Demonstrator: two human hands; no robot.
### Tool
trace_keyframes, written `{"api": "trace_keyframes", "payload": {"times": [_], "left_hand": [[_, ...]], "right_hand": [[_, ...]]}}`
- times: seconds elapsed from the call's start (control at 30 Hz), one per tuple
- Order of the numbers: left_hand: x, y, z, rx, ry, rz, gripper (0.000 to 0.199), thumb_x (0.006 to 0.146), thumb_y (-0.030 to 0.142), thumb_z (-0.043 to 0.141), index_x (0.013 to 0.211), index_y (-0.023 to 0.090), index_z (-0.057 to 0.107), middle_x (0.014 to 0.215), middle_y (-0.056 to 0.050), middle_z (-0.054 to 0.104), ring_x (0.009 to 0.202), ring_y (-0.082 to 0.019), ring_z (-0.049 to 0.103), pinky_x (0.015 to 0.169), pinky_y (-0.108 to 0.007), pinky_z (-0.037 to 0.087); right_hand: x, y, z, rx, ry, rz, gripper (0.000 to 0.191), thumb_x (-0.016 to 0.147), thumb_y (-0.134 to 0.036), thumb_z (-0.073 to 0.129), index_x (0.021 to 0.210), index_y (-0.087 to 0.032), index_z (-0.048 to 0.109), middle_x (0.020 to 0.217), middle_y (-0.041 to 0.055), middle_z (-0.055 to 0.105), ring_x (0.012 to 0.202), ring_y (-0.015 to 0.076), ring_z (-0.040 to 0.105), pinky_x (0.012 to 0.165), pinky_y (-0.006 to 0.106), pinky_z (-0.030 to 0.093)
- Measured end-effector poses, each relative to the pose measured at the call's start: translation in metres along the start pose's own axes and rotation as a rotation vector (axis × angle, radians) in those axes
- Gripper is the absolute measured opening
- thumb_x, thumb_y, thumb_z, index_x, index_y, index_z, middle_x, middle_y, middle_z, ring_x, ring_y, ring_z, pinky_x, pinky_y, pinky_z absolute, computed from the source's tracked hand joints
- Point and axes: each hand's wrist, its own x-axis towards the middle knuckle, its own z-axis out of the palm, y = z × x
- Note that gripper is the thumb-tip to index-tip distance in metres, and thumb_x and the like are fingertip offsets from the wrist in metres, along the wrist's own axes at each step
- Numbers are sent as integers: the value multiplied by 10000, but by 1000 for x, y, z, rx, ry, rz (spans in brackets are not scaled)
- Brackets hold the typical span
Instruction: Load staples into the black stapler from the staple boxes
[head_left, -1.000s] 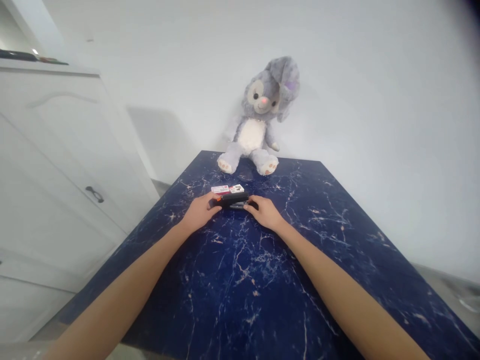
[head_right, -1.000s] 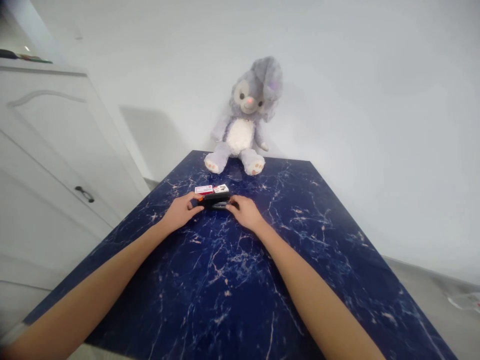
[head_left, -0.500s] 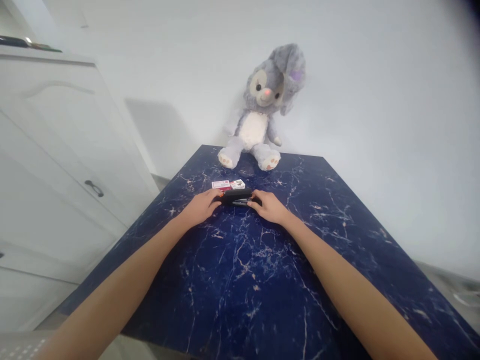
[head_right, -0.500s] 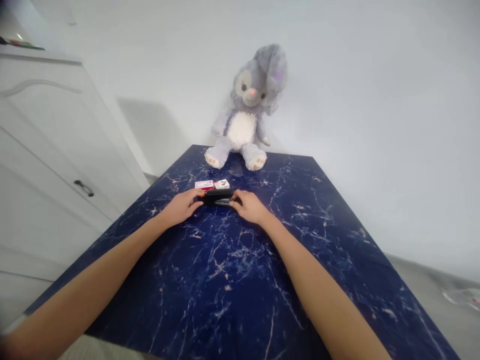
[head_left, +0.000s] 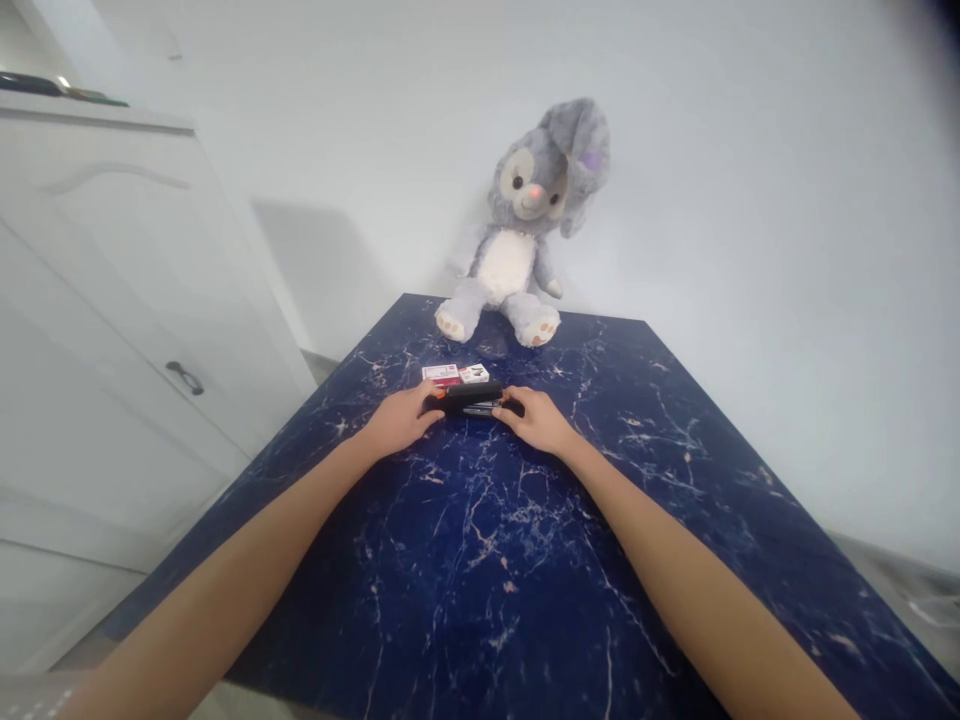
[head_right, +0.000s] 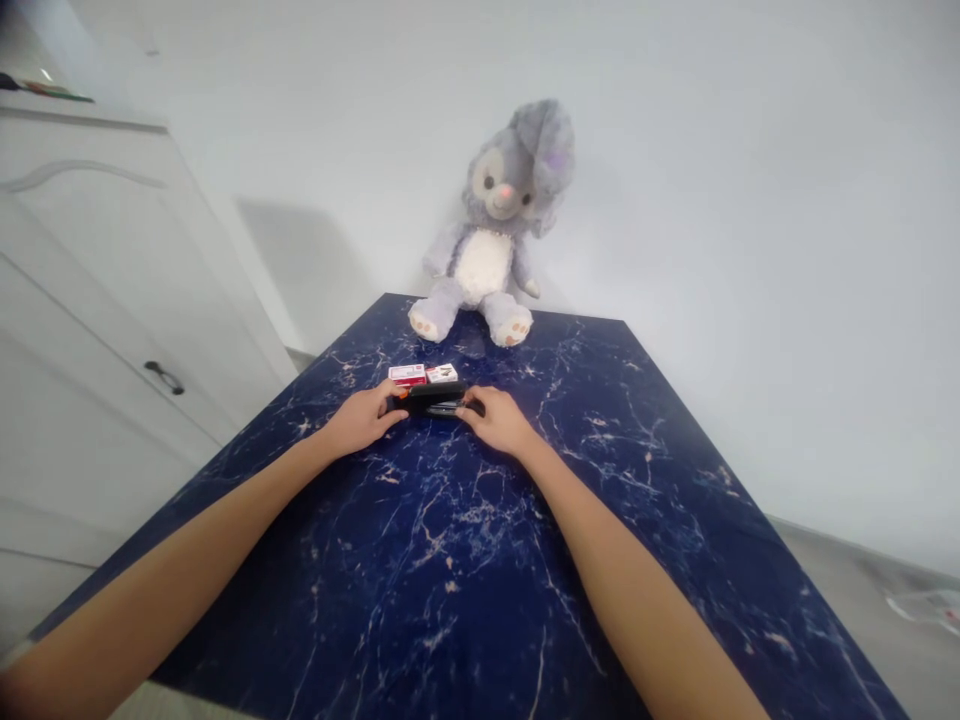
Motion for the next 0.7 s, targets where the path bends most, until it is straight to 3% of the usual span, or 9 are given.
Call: {"api": "trace_keyframes", "payload": {"times": [0.23, 0.4, 0.6, 0.7], "left_hand": [[-3, -18, -9, 70, -10, -20, 324, 936, 435, 557, 1180, 223, 532, 747, -15, 659, 738, -250, 673, 691, -315, 436], [-6, -23, -11, 15, 11, -41, 315, 929, 443, 559, 1161, 233, 528, 679, 16, 619, 675, -229, 646, 645, -299, 411], [-6, -22, -7, -23, 29, -68, 299, 902, 436, 595, 1130, 253, 531, 665, 32, 605, 647, -212, 628, 621, -291, 393], [-6, -20, -9, -33, 28, -80, 307, 897, 425, 601, 1141, 254, 528, 678, 30, 610, 647, -209, 629, 614, -289, 389]], "right_hand": [[-5, 16, -10, 195, -7, 90, 144, 907, -329, 581, 972, -218, 647, 922, 6, 721, 796, 169, 661, 776, 298, 500], [-7, 16, -9, 152, 5, 98, 161, 903, -315, 586, 1022, -222, 641, 962, 20, 720, 842, 191, 683, 830, 342, 528], [-8, 3, -4, -128, 18, -234, 376, 914, -210, 534, 1286, -211, 586, 1337, 106, 597, 1212, 273, 545, 1065, 470, 431], [-9, -2, -5, -217, -18, -253, 366, 949, -209, 482, 1298, -217, 592, 1356, 101, 579, 1201, 267, 534, 1057, 456, 433]]}}
